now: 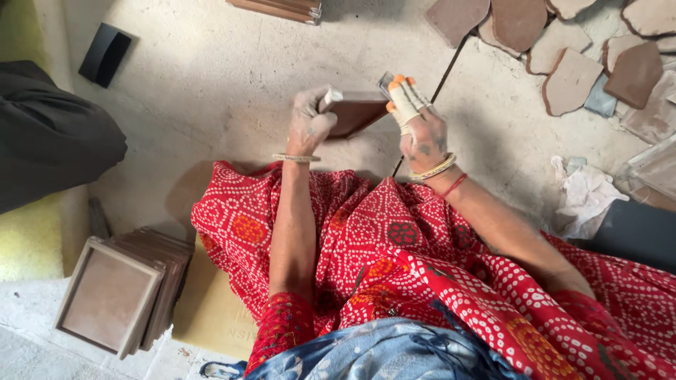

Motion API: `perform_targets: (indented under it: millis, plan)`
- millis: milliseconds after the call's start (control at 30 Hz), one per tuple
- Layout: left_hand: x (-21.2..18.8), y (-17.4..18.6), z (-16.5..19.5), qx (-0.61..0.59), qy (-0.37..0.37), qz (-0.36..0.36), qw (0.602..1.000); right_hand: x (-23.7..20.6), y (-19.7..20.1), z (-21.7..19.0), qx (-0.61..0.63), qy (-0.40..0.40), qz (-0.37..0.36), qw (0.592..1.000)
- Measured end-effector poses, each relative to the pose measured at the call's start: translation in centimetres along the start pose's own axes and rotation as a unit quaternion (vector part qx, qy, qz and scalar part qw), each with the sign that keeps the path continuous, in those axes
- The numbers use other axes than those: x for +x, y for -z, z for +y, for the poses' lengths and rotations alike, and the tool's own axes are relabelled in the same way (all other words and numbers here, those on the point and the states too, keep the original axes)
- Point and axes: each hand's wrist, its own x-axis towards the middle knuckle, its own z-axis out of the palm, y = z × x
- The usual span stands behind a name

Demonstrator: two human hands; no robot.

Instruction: The person sits on the floor sanding wooden frames one at a time, rubbing a sanding block along the frame edges and surfaces, then placing the finished frame onto a stack beside them and taking the next frame from a pile.

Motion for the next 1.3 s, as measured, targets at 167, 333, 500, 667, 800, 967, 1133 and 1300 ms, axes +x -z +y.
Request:
perform_targets:
  millis: [167, 333, 500, 667, 800, 967, 1133, 1300]
  plan:
    - [-1.3, -1.1, -0.1, 0.068, -0.055, 0.028, 0.996, 3.3, 0.3, -4.9, -0.061, -0.015, -0.017, 0.998]
    - [-1.0, -6.1, -5.1, 0.004, -0.115, 0.134, 0.984, 2.7, -1.9, -5.9, -0.133, 0.052, -0.032, 0.989]
    - [-2.7, -8.1, -7.1, -0.01, -0.109, 0.139, 0.984, 1.7, -2.9, -2.5, -0.09, 0.095, -0.022, 0.991]
    - [-4.3, -9.3, -2.7, 0.117, -0.025, 0.104, 0.987, 2.2, 0.7, 2.2, -0.193, -0.03, -0.092, 0.976]
    - [-4.4, -10.4, 0.2, 0.092, -0.124, 0.116, 0.981, 1.0, 1.7, 1.4, -0.184, -0.024, -0.089, 0.979]
    - [-5.1, -10.9, 1.1, -0.003, -0.018, 0.102, 0.995, 0.8, 0.2, 0.3, -0.236, -0.046, -0.131, 0.962]
    - [-6.1, -11.5, 1.1, 0.018, -0.067, 0.11, 0.991, 1.1, 0.0, 1.0, -0.214, -0.19, -0.224, 0.932]
    - [-6.2, -11.7, 0.7, 0.034, -0.084, 0.108, 0.99, 0.8, 0.5, 1.8, -0.223, -0.078, -0.143, 0.961]
